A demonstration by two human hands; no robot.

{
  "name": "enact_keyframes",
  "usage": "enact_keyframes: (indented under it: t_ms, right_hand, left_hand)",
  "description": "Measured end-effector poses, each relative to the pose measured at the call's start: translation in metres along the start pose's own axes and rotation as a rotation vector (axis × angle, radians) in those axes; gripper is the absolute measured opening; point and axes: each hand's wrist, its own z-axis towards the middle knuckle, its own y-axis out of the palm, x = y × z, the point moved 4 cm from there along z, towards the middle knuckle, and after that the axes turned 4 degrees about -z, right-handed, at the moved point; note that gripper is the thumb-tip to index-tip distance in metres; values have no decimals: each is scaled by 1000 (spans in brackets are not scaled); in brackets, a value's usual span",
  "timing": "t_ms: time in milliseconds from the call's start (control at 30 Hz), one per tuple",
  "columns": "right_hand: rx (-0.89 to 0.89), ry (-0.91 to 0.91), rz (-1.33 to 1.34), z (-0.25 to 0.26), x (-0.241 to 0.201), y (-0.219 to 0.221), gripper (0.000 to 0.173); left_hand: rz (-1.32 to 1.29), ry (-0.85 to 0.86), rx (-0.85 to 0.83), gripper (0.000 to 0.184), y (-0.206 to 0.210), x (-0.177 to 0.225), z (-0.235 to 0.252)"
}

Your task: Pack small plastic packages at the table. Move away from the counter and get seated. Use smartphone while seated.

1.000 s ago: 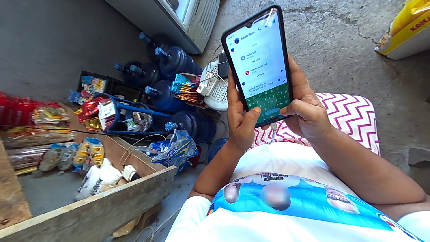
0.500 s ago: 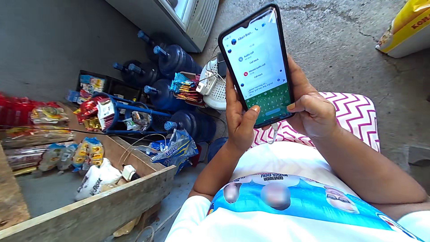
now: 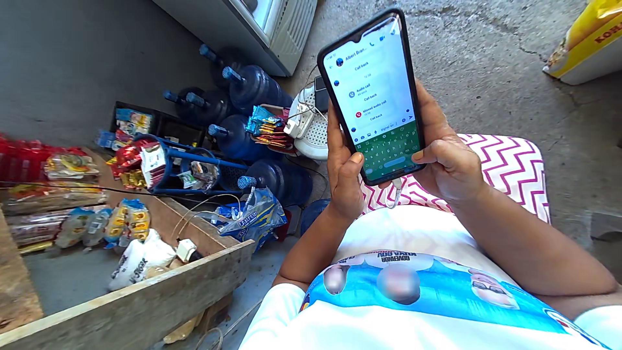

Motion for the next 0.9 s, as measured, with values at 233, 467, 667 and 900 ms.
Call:
enact_keyframes:
  t_ms: [233, 467, 667, 900]
  right_hand:
    - [117, 86, -15, 4, -7, 13, 59]
    - [140, 117, 29, 3, -2, 10, 36]
    - [209, 136, 1, 4, -3, 11, 35]
    - [225, 125, 8, 5, -4, 12, 32]
  left_hand:
    - [-15, 11, -10, 68, 3, 4, 2]
    - [-39, -1, -16, 71, 4, 4, 3]
    - [-1, -5, -18, 70, 5, 5, 3]
    - [-18, 11, -42, 74, 6, 5, 3]
